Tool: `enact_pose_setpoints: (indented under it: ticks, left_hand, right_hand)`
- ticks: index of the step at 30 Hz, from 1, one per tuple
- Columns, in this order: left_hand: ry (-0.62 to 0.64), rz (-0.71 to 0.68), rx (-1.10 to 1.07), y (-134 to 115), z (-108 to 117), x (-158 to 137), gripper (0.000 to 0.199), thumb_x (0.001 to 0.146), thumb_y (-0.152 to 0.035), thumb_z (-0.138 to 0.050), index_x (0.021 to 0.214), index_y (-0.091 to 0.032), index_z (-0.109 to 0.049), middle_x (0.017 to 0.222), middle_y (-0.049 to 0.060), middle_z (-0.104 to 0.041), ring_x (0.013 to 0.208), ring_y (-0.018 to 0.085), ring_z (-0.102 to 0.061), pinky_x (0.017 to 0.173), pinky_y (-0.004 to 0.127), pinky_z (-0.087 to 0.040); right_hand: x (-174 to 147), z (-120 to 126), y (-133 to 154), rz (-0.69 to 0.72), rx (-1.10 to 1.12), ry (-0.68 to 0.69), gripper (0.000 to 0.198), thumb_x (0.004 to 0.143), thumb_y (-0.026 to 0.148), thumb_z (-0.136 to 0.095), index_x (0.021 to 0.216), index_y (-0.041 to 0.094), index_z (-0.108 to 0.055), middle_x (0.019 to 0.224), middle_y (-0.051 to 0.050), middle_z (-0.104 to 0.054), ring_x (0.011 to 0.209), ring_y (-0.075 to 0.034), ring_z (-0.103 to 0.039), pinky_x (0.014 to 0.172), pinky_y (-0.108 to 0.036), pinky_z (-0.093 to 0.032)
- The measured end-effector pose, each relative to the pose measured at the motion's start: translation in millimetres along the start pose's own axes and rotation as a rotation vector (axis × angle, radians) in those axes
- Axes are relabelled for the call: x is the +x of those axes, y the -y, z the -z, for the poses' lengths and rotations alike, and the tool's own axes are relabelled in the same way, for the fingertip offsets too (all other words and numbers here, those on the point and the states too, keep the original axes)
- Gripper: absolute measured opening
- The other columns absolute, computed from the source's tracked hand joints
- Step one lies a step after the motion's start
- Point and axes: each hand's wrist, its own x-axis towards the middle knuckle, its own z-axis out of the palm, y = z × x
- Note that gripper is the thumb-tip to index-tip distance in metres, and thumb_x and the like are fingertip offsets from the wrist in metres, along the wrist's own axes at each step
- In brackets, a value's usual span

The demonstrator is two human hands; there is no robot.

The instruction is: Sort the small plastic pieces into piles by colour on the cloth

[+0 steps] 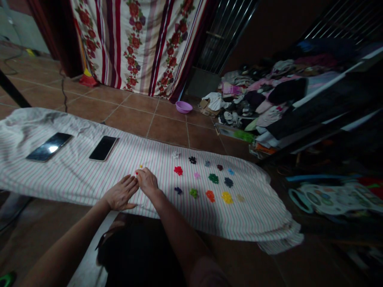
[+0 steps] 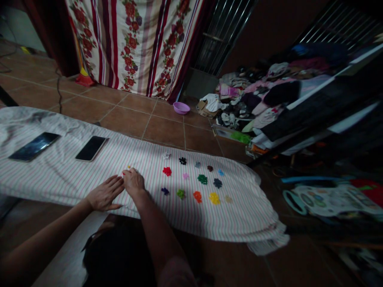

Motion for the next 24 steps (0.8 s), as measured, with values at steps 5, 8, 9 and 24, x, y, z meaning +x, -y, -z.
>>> enact_pose_setpoints:
  ticks: [5, 8, 9, 24]
  left_hand:
    - [0.021, 0.016, -0.055, 0.6, -3.5, -2.2, 0.07, 0.089, -0.061, -0.047, 0.125, -0.003, -0.057, 0.126, 0.026, -0.056, 0.122, 0.039, -0.049, 0.106, 0.055, -0.035]
    - [0.023, 0.023, -0.066, 0.7, -5.7, -3.3, 0.07, 0.089, -0.062, -0.045, 0.127, -0.003, -0.056, 0.128, 0.027, -0.055, 0.122, 0.038, -0.048, 0.106, 0.056, -0.034]
    - [0.018, 0.021, -0.065, 0.7, -5.8, -3.4, 0.07, 0.089, -0.062, -0.045, 0.127, -0.003, -0.056, 0.128, 0.027, -0.055, 0.122, 0.038, -0.048, 0.106, 0.056, -0.034]
    - [0.003, 0.014, -0.078, 1.3, -2.2, -1.2, 0.073, 0.091, -0.061, -0.043, 0.136, -0.003, -0.047, 0.125, 0.025, -0.056, 0.121, 0.037, -0.048, 0.105, 0.054, -0.035]
  right_hand:
    - [-6.1, -2.8, -3.6, 0.037, 0.001, -0.058, 0.016, 0.096, 0.021, -0.047, 0.099, 0.023, -0.062, 0.097, -0.005, -0.063, 0.093, -0.018, -0.059, 0.084, -0.029, -0.049]
    - [-11.1, -3.1, -8.0, 0.063, 0.036, -0.103, 0.013, 0.094, 0.02, -0.047, 0.096, 0.023, -0.059, 0.094, -0.004, -0.061, 0.091, -0.017, -0.059, 0.084, -0.028, -0.048]
    - [-12.9, -2.8, -9.7, 0.077, 0.051, -0.112, 0.013, 0.093, 0.018, -0.047, 0.096, 0.023, -0.058, 0.093, -0.004, -0.061, 0.091, -0.017, -0.058, 0.084, -0.028, -0.048]
    - [-39.0, 17.1, -31.6, 0.092, 0.167, -0.189, 0.027, 0.083, 0.008, -0.043, 0.098, 0.021, -0.062, 0.094, -0.004, -0.065, 0.091, -0.016, -0.061, 0.086, -0.028, -0.049]
